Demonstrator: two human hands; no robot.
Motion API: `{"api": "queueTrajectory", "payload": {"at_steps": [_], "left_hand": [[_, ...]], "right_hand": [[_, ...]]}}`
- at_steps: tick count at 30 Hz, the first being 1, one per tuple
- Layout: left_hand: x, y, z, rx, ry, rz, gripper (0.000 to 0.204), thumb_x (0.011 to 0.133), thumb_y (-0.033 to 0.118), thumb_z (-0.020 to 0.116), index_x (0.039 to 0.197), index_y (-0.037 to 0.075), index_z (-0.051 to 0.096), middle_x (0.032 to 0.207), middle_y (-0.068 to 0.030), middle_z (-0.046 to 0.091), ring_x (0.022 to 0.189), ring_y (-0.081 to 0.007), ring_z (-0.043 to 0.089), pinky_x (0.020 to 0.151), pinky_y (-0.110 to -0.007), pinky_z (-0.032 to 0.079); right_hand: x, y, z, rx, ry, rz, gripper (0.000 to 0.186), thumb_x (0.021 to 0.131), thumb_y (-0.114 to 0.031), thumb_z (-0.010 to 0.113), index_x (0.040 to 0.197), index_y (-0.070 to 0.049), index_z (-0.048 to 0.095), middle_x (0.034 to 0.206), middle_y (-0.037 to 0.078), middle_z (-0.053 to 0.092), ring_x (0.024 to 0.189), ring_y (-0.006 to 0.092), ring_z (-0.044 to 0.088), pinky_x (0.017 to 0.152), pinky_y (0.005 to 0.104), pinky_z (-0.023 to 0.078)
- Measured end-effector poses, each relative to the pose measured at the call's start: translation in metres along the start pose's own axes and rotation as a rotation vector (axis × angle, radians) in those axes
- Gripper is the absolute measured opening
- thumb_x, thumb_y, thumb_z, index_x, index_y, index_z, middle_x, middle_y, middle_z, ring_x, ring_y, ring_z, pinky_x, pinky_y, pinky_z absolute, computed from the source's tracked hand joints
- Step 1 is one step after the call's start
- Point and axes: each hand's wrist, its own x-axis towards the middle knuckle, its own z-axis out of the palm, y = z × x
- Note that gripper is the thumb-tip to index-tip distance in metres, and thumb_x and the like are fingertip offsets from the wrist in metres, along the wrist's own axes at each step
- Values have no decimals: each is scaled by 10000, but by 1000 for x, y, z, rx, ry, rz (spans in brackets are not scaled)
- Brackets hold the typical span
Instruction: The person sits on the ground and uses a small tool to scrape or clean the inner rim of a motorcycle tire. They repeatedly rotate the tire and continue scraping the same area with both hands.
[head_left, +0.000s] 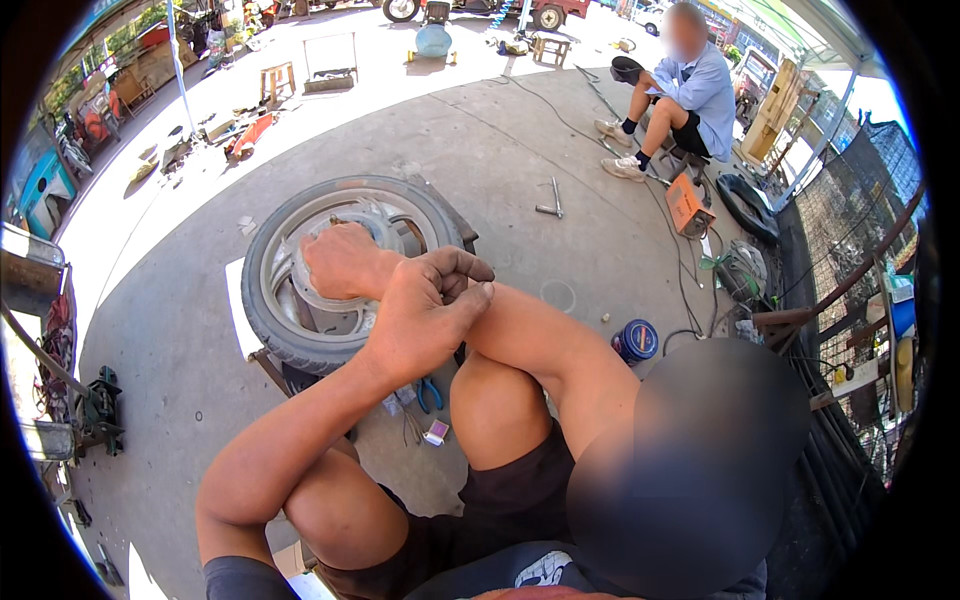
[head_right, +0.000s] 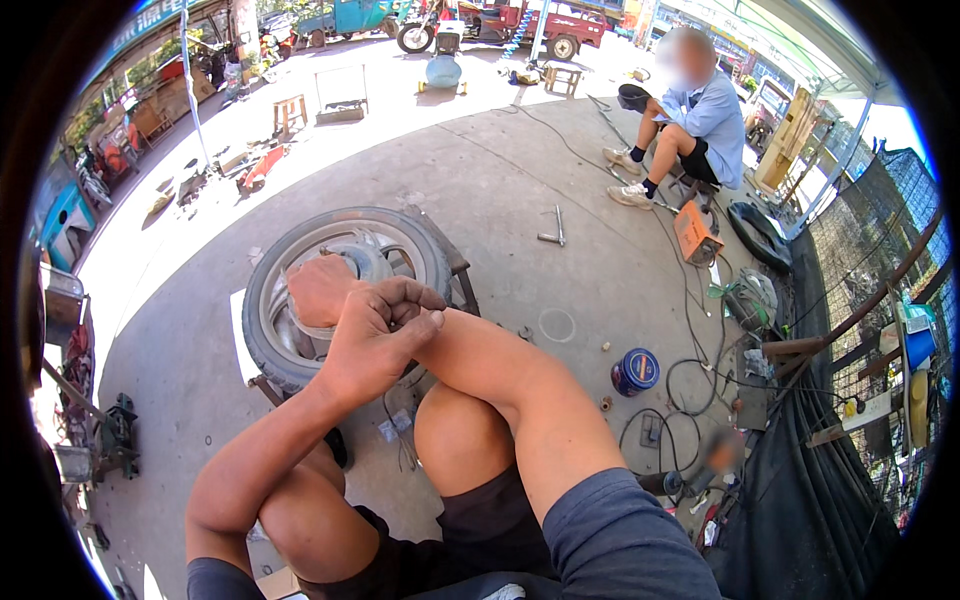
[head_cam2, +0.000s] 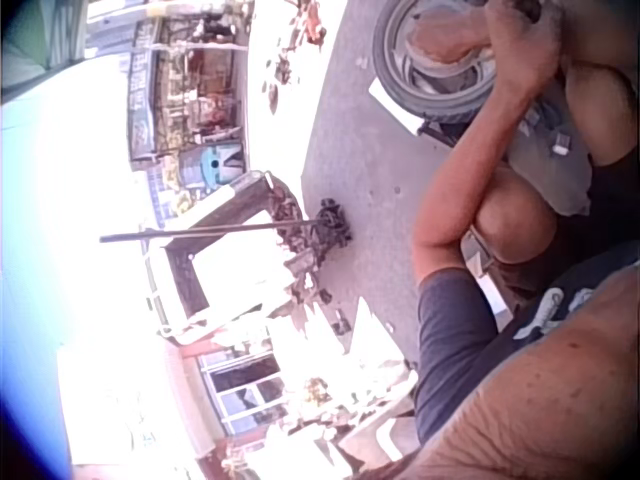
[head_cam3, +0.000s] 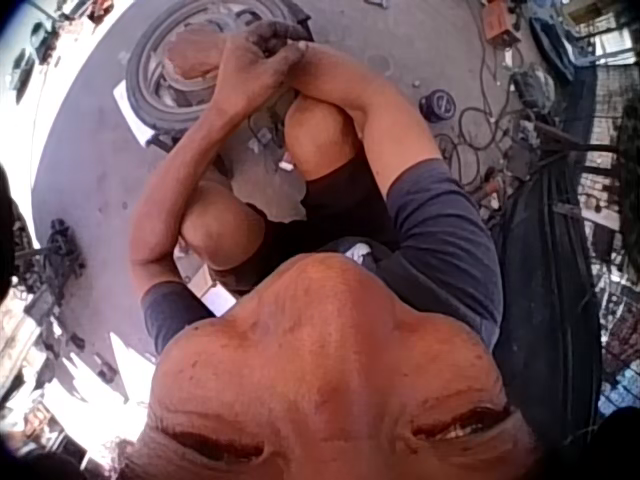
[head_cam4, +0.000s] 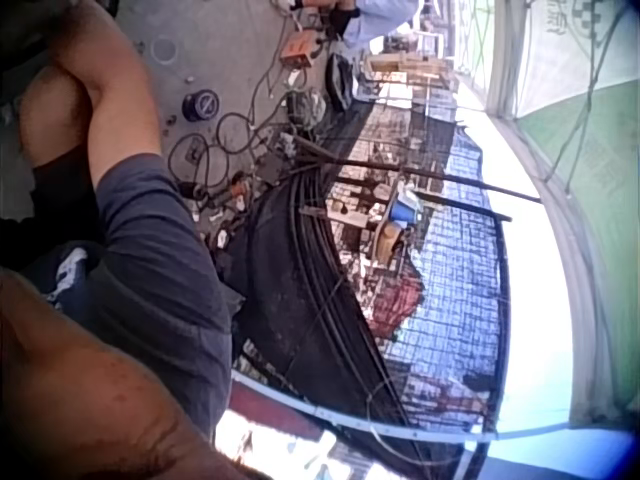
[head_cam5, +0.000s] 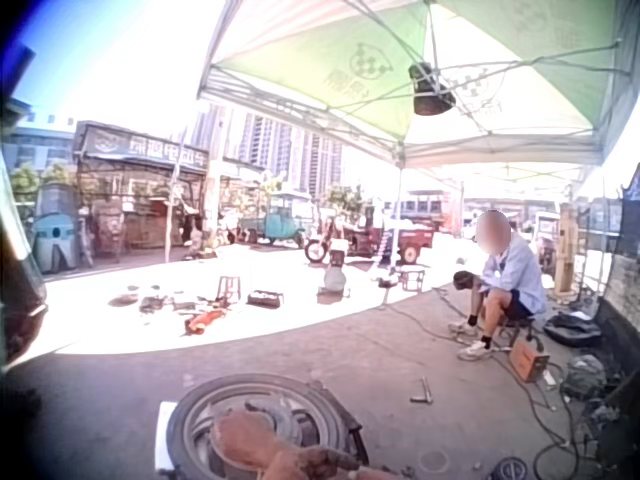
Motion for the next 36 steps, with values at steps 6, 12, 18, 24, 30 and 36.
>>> {"api": "queueTrajectory", "payload": {"at_steps": [6, 12, 18, 24, 30, 36], "left_hand": [[1, -1, 0, 4, -4, 7, 164, 931, 64, 637, 1011, -80, 636, 674, 74, 508, 595, 8, 409, 517, -206, 299], [0, 0, 0, -1, 1, 2, 154, 931, 64, 637, 1007, -70, 640, 668, 80, 502, 593, 10, 403, 517, -206, 295], [1, 0, 0, 19, -5, 10, 153, 930, 68, 640, 1005, -66, 643, 663, 79, 502, 591, 9, 402, 514, -206, 293], [-2, -1, -4, 21, 33, 8, 156, 925, 68, 642, 1001, -68, 648, 647, 80, 493, 577, 6, 396, 506, -212, 292], [1, 4, 1, 43, 13, 17, 151, 920, 66, 645, 987, -69, 652, 631, 81, 476, 564, 3, 384, 502, -216, 289], [2, -1, -1, 32, 16, 19, 158, 919, 67, 646, 996, -72, 651, 643, 80, 479, 575, 2, 390, 507, -215, 292]], "right_hand": [[4, 0, -1, 2, 5, -6, 258, 785, -225, 729, 884, 8, 682, 860, 227, 717, 905, 392, 708, 796, 444, 566], [6, 1, -2, 0, 5, -10, 266, 785, -230, 733, 888, 9, 681, 862, 228, 717, 906, 393, 708, 798, 445, 565], [3, 2, -1, 2, 11, -12, 275, 785, -235, 736, 893, 10, 679, 864, 228, 716, 908, 393, 707, 800, 445, 565], [12, -7, 3, 19, 17, -36, 283, 785, -241, 740, 897, 11, 678, 865, 229, 716, 910, 393, 707, 802, 446, 564], [7, 1, 0, 10, 18, -23, 291, 785, -246, 744, 901, 12, 677, 867, 229, 715, 911, 393, 706, 804, 446, 564], [11, 0, 1, 14, 23, -31, 299, 785, -251, 747, 905, 13, 675, 868, 230, 715, 913, 393, 706, 805, 447, 563]]}}
